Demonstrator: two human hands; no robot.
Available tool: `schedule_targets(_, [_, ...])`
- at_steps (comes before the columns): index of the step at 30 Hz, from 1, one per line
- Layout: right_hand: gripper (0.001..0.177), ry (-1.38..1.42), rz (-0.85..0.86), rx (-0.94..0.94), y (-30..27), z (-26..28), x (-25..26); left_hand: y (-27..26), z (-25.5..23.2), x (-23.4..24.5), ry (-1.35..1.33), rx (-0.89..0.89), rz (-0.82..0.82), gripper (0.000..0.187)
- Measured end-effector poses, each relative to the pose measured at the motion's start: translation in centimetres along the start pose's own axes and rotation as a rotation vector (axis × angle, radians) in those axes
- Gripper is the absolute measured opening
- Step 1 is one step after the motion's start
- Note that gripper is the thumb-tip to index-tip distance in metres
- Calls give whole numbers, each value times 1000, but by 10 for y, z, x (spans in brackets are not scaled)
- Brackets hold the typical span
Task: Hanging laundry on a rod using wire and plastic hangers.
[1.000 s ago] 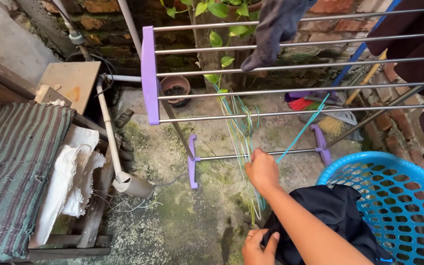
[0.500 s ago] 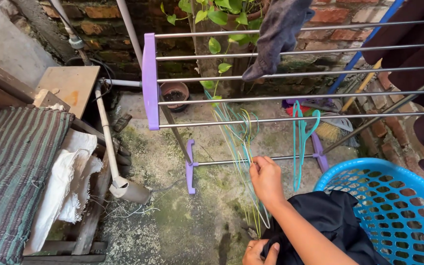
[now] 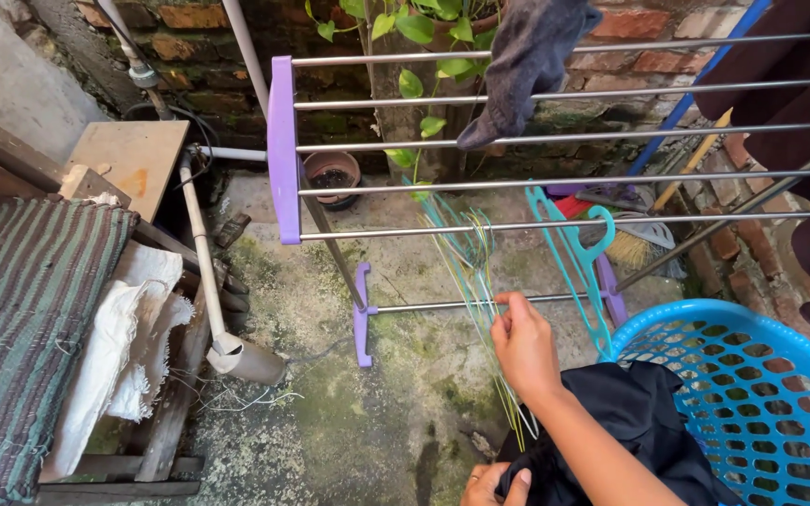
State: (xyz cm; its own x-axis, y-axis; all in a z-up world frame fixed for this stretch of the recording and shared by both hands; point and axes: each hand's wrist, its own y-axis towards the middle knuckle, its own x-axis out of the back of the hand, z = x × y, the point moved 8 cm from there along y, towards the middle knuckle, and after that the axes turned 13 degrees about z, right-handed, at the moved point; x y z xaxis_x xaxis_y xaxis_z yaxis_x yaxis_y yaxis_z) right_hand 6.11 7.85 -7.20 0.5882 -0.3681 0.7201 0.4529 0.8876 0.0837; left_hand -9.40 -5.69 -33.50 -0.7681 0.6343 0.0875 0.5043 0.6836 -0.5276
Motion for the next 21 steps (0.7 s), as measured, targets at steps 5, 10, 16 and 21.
schedule_targets(5, [37,-129,62,4,1,15,1,2,10,-6,33,58,-9,31])
schedule_targets(10, [28,-202,138,-141,5,10,-4,-5,-4,-3,-15,-180,-131,25])
schedule_targets(16, [30,-318,60,-58,17,21,-2,2,1,-6,-19,-164,-96,26])
schedule_targets(21, [21,-240,-34,-66,14,11,-1,-3,-11,-9,19,-157,-38,22])
